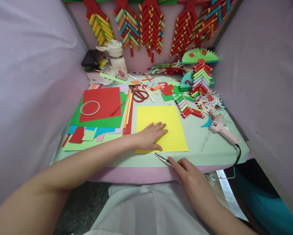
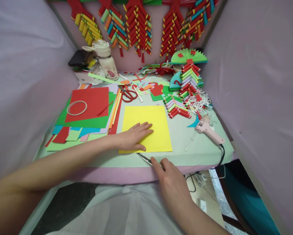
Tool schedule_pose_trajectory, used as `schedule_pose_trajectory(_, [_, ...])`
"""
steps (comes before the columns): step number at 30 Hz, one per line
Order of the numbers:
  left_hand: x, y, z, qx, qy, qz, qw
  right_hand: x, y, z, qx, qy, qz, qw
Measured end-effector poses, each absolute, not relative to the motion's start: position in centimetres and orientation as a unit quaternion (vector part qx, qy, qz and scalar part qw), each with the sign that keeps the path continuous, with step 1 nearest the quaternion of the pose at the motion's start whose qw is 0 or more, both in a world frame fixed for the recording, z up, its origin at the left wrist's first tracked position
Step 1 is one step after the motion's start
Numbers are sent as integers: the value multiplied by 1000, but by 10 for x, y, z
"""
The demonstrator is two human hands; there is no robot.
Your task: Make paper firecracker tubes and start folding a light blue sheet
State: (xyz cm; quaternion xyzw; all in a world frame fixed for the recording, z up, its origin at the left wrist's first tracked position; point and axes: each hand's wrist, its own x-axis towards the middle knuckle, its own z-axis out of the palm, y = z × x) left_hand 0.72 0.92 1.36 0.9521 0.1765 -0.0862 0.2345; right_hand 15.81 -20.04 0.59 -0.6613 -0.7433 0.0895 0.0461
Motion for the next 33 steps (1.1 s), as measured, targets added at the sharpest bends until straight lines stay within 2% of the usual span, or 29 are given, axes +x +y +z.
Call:
schedule_pose_trajectory(10, [5,10,12,952,172,-85,237,114,-180,5,-636,-767,82,20])
schedule_pose_trajectory(18, [3,9,15,951,171,-82,244,95,-174,9,-603,-782,150,42])
schedule_pose_trajectory(23, [0,13,16,942,181,-18,284,113,-183,6,-572,-783,219,107])
schedule_pose_trajectory(26, [-7,13,23,919,249,47,303,134,-192,12,-555,-771,275,147])
schedule_pose_trajectory(30, [-21,-4,37,914,308,59,258,161,-206,20,-562,-724,338,212])
schedule_pose_trajectory(33, [-25,-29,42,924,309,27,222,179,-214,15,-603,-671,311,299])
